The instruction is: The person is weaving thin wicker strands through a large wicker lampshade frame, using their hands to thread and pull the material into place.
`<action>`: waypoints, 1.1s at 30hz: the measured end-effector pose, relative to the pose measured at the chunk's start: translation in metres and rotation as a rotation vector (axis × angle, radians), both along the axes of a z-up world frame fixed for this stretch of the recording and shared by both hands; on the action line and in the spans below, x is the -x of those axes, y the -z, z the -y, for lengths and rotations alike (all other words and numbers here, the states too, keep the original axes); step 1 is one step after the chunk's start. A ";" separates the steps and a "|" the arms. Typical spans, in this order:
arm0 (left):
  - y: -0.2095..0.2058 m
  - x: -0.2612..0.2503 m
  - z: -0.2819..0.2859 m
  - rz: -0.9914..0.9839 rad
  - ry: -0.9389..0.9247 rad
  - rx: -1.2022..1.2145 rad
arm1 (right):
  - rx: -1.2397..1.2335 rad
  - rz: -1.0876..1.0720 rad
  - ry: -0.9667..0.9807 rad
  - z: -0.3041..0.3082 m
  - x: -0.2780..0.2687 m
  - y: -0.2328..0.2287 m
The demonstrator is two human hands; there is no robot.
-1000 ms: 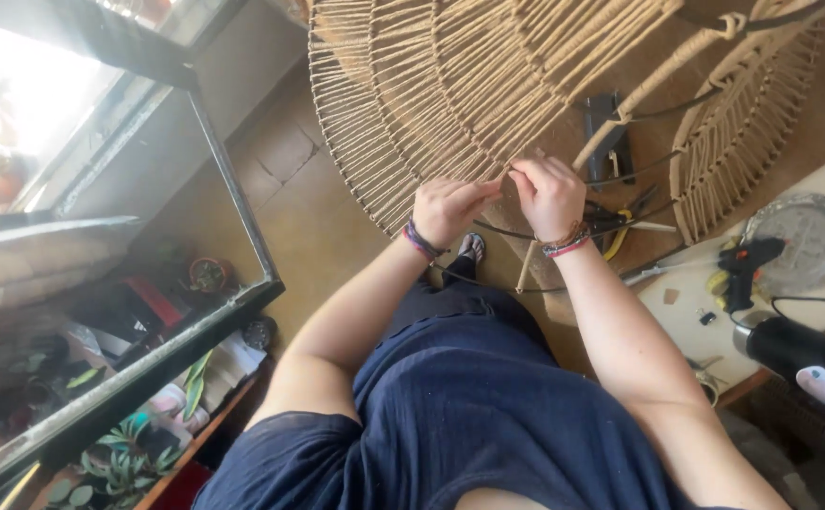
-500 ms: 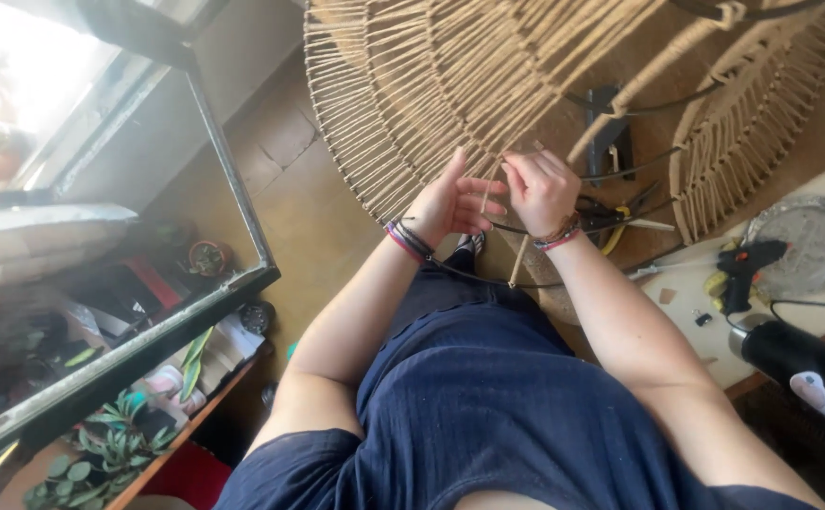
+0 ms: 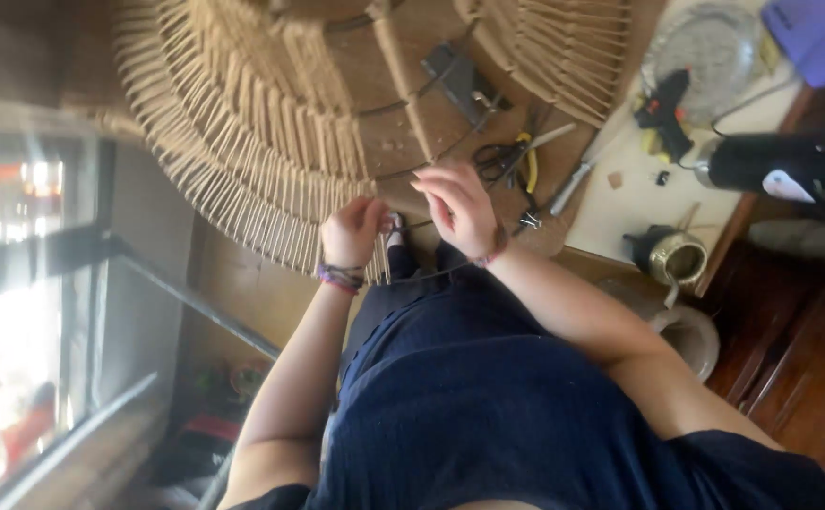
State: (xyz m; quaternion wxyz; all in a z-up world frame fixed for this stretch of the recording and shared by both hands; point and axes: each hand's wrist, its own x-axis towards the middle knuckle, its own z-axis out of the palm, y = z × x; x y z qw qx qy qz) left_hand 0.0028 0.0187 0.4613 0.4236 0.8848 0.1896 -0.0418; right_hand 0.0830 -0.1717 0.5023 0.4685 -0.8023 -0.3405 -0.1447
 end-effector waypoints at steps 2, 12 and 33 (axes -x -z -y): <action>-0.005 -0.001 -0.005 -0.028 -0.076 0.360 | -0.026 -0.087 0.184 0.031 0.019 0.023; -0.006 -0.002 -0.017 -0.142 -0.088 0.606 | -0.043 -0.498 0.970 0.177 0.062 0.179; 0.033 0.006 -0.031 0.119 0.096 0.173 | 0.295 -0.266 -0.064 -0.030 0.001 -0.042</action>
